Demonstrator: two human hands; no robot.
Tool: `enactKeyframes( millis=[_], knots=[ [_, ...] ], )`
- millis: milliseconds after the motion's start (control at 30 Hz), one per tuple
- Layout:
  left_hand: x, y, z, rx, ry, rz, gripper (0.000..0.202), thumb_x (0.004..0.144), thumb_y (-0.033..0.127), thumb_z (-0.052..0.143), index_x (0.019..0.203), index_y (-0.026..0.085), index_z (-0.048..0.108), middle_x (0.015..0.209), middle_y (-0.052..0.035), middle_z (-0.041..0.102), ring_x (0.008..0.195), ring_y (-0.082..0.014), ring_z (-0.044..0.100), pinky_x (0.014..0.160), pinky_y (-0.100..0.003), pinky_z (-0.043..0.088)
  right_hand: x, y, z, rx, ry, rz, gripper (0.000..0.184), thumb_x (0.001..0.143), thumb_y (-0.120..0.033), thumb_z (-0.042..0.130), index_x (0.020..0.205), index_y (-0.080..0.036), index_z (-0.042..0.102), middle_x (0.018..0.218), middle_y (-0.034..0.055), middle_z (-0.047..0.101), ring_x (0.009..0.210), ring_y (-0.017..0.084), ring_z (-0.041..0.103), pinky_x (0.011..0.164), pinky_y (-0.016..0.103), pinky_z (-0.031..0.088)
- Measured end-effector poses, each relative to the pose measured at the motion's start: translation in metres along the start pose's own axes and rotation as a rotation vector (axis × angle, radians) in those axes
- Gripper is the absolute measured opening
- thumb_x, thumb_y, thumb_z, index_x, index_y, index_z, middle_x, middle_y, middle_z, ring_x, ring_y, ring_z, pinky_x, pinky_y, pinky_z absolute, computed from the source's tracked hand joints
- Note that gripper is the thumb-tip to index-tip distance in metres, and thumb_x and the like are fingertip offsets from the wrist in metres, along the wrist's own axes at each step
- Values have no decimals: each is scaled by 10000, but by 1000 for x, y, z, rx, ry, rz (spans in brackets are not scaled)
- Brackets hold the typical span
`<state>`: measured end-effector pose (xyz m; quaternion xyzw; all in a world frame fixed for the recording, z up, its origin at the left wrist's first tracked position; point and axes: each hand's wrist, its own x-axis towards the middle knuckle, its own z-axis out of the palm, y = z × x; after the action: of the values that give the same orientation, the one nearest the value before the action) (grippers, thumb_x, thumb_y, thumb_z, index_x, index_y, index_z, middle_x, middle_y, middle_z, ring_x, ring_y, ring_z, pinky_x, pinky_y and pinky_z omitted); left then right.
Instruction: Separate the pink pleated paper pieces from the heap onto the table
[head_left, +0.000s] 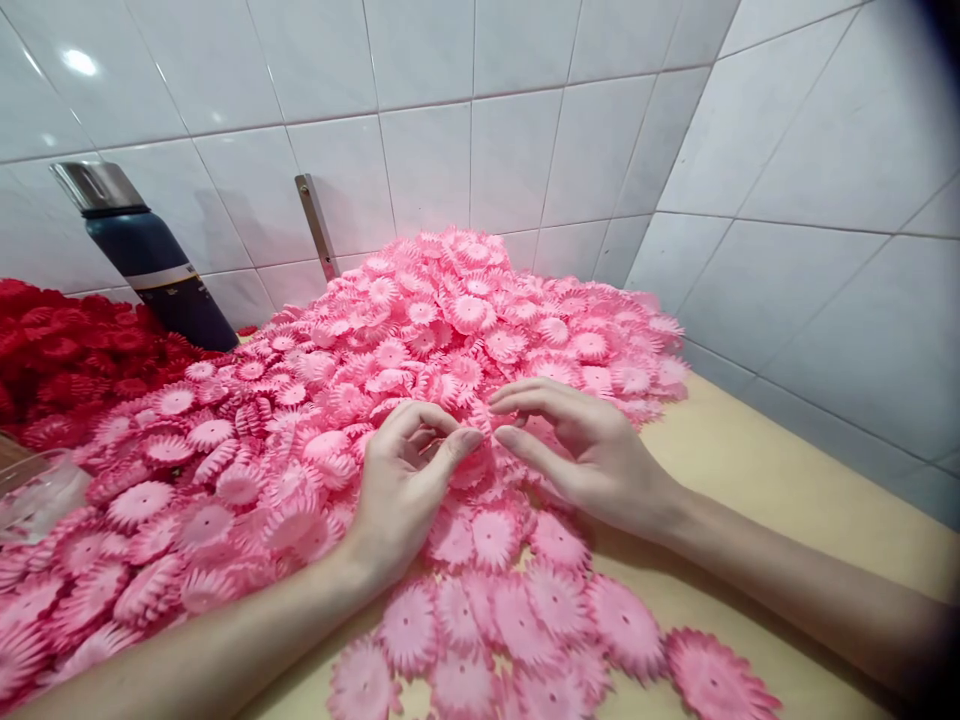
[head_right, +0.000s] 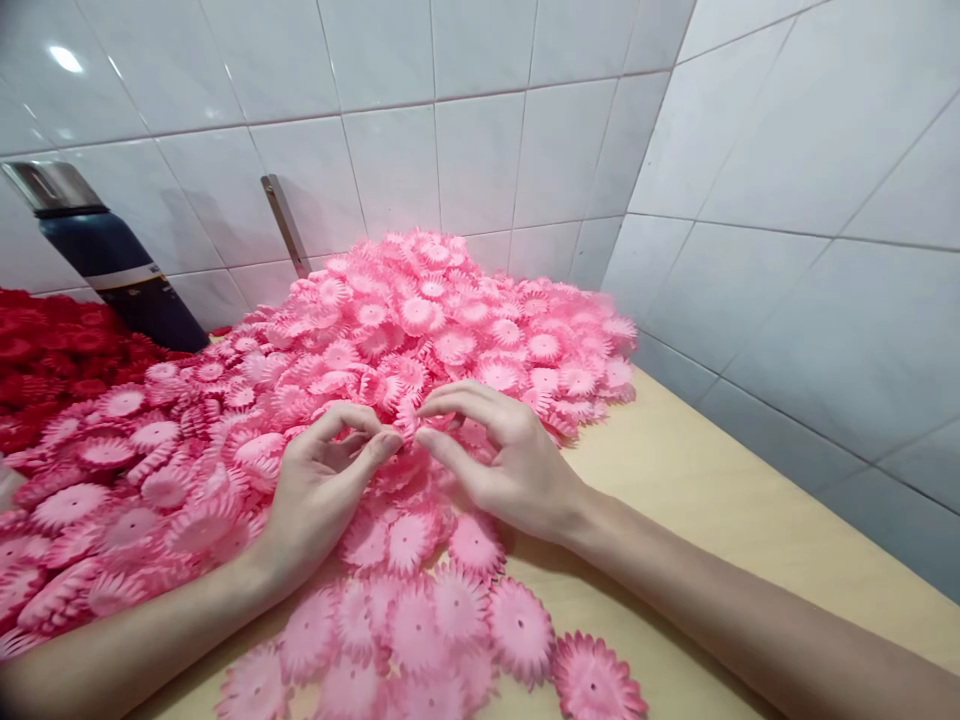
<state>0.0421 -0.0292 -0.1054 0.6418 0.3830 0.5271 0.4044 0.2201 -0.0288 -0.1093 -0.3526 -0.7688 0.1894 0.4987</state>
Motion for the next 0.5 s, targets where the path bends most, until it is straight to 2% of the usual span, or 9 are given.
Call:
enactKeyframes(
  millis=[100,167,300,433,500],
  knots=[
    [0,1,1,-86,13,31,139,741,162,731,730,164,592,795,4,569,780,-122,565,750,-237,477,0,-3,1,287,-43,260,274,831,-270,665,1096,-213,624,1027,63,689,968,190,659,831,338,569],
    [0,1,2,-138,11,26,150,730,133,736,755,169,592,807,11,576,787,-116,570,755,-232,483,0,-5,2,409,-49,343,285,785,-279,714,1052,-203,650,954,51,711,898,179,682,792,316,585],
    [0,-1,1,-163,5,-6,161,723,103,737,787,173,607,797,24,595,776,-99,581,749,-207,492,1,-8,2,464,2,386,160,738,-278,753,848,-180,690,839,36,710,767,152,683,731,287,589],
    [0,0,0,-134,-48,-28,140,737,135,735,850,170,660,879,-2,639,835,-113,613,780,-211,501,3,-11,1,517,-35,412,340,710,-242,777,1032,-209,675,993,46,700,918,173,671,811,301,574],
    [0,1,0,-90,-64,-19,90,758,171,722,834,162,676,883,-12,637,825,-118,615,766,-215,501,2,-11,1,552,-79,426,269,730,-254,761,985,-199,698,961,48,709,912,179,672,810,304,569]
  ],
)
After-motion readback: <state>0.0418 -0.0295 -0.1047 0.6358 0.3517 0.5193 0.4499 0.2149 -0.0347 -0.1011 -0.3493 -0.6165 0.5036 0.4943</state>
